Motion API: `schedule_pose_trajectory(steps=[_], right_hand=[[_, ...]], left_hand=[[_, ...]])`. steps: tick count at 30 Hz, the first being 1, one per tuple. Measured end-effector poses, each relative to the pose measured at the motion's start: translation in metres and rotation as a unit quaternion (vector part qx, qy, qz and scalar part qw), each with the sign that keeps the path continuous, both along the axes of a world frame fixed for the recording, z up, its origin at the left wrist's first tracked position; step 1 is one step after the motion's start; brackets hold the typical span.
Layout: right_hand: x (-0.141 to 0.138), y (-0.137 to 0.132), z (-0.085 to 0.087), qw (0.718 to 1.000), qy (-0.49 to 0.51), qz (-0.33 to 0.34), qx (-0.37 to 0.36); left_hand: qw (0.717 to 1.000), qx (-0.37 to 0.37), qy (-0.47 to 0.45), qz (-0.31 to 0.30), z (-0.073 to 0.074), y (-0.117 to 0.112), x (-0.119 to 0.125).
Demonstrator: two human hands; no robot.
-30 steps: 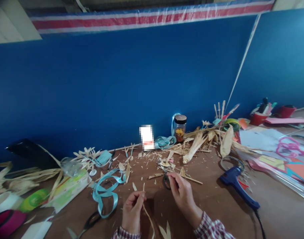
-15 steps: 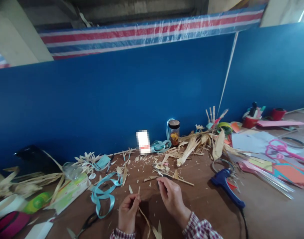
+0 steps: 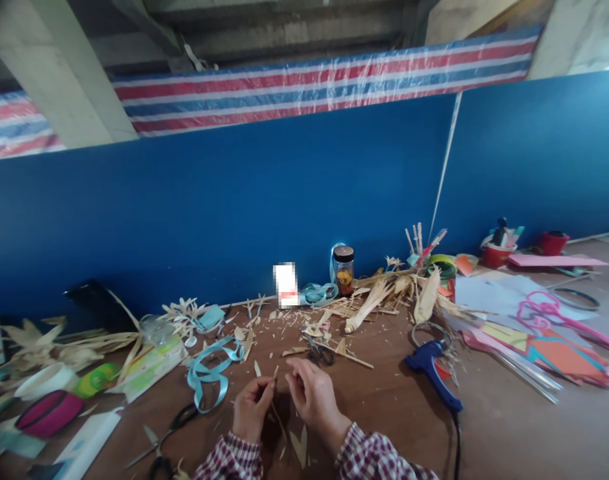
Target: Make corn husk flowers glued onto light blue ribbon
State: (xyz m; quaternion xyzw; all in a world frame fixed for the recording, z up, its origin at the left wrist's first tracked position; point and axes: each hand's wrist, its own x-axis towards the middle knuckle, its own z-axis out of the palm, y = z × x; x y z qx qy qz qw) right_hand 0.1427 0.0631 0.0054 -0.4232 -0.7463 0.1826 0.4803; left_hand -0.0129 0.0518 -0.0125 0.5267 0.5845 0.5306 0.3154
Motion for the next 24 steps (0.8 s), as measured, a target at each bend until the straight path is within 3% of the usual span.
schedule_pose_trajectory(steps=[12,24], right_hand=[[-0.0009,0.0011,-0.0057,0.994,0.022,0.066,-0.080],[-0.0028,-0.0019,0.0031,0.990,0.051,0.042,-0.127]], left_hand=[[0.997,0.015,0.057,-0.045,0.0037,-0.0069,0.0054],[0.997,0.013,0.060,-0.054,0.0009,-0.0061,0.0052]])
